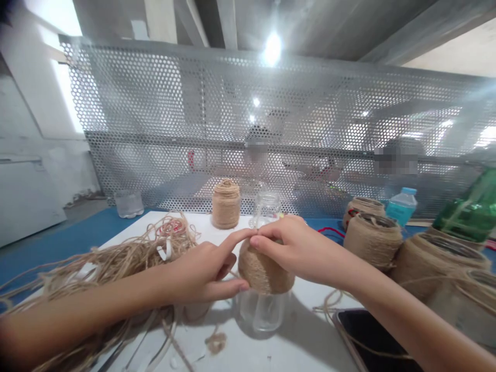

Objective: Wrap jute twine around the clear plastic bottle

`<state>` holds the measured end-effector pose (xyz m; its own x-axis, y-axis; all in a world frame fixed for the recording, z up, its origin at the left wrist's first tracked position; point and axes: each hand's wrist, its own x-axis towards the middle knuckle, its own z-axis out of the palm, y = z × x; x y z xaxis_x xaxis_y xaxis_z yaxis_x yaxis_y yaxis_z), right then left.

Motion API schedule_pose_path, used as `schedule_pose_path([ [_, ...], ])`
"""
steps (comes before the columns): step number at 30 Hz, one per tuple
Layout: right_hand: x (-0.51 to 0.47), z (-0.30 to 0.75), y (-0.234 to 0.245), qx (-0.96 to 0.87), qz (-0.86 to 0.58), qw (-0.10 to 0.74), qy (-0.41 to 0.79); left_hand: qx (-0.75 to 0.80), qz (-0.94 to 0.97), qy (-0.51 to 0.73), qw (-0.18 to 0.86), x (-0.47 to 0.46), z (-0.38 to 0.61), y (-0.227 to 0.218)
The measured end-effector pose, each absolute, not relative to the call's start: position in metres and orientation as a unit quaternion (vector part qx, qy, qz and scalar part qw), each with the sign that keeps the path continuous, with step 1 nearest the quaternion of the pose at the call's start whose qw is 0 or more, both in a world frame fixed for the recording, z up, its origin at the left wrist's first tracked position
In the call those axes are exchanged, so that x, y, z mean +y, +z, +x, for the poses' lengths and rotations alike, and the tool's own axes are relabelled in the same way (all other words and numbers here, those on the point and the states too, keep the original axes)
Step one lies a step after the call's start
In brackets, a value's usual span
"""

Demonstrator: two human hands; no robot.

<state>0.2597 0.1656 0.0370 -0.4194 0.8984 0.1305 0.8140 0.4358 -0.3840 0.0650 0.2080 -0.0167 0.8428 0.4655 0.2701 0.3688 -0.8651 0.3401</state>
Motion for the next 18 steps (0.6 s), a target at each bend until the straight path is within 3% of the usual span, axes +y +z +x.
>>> schedule_pose_path([
  [12,0.167,0.268,0.042,-0.814,-0.508,0.166,0.228,0.212,0.922,0.157,0.283,0.229,0.062,-0.026],
  [18,0.164,0.267,0.043,-0.828,-0.506,0.162,0.178,0.201,0.925,0.157,0.28,0.225,0.062,-0.024],
])
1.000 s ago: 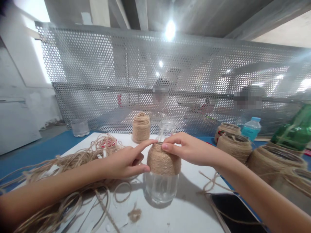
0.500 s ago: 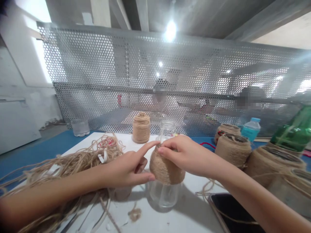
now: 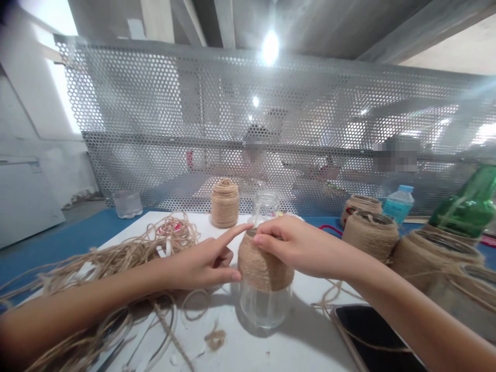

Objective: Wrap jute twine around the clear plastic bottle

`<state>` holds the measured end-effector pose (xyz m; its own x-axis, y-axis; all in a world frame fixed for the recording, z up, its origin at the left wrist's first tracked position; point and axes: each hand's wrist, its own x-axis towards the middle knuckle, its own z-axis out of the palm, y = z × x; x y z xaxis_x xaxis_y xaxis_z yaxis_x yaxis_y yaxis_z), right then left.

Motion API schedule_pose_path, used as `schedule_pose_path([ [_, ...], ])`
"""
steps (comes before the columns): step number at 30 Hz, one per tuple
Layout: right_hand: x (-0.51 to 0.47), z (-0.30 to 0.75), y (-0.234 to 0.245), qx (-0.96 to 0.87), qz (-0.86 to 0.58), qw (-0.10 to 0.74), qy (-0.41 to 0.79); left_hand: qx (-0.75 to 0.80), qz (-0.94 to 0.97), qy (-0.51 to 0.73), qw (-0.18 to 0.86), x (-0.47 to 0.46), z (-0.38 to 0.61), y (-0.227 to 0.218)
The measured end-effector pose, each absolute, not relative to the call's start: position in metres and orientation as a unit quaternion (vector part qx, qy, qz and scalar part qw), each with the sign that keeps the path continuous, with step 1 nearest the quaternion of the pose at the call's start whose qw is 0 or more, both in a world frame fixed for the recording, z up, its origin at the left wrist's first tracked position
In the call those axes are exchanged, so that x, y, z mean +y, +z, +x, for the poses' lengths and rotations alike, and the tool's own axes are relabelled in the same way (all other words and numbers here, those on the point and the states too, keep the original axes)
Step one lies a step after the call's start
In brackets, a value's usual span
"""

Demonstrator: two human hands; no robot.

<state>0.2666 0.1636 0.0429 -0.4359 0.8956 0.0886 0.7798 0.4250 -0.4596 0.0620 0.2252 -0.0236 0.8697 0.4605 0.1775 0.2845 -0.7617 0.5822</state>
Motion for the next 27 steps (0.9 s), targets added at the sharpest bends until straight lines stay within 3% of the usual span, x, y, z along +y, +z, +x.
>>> schedule_pose_path([
  [16,0.182,0.276,0.035,-0.831,-0.423,0.226,0.28,0.21,0.928,0.219,0.215,0.228,0.055,-0.006],
  [20,0.187,0.279,0.034,-0.845,-0.434,0.201,0.241,0.235,0.929,0.213,0.192,0.229,0.057,-0.011],
  [27,0.179,0.26,0.025,-0.81,-0.497,0.266,0.164,0.256,0.922,0.216,0.194,0.227,0.06,-0.013],
])
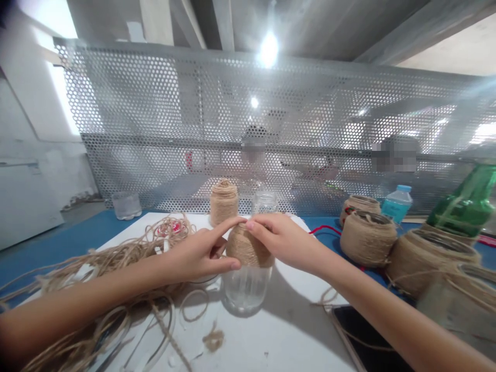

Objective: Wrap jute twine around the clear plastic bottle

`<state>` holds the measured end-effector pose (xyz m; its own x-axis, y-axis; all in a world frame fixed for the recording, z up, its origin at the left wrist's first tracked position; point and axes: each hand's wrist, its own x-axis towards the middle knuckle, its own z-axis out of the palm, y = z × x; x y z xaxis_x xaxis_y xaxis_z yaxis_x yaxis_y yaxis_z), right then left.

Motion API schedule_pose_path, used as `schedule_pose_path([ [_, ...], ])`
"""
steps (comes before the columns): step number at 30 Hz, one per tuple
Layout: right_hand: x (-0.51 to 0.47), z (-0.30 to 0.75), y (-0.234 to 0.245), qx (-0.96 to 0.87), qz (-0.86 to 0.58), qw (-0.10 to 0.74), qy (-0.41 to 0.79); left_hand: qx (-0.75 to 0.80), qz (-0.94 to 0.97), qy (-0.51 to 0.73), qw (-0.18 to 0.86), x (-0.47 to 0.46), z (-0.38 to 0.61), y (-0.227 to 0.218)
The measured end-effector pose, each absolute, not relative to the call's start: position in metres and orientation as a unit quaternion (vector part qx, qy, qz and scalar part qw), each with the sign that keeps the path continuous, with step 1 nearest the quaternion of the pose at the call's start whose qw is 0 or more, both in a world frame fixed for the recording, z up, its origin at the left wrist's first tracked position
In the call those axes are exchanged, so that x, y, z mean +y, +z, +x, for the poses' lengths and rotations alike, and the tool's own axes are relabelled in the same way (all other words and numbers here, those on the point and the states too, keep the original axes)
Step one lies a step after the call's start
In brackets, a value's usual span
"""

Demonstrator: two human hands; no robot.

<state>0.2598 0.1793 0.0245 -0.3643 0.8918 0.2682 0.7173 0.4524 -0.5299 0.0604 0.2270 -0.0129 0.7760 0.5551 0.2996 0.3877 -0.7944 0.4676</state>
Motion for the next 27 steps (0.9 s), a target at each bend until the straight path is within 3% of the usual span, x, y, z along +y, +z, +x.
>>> schedule_pose_path([
  [9,0.191,0.273,0.023,-0.821,-0.443,0.277,0.231,0.236,0.903,0.219,0.283,0.234,0.062,-0.023],
  [20,0.195,0.29,0.03,-0.85,-0.372,0.211,0.308,0.217,0.91,0.193,0.296,0.24,0.058,-0.027],
  [27,0.185,0.273,0.027,-0.867,-0.422,0.201,0.172,0.252,0.917,0.203,0.233,0.225,0.064,-0.022],
])
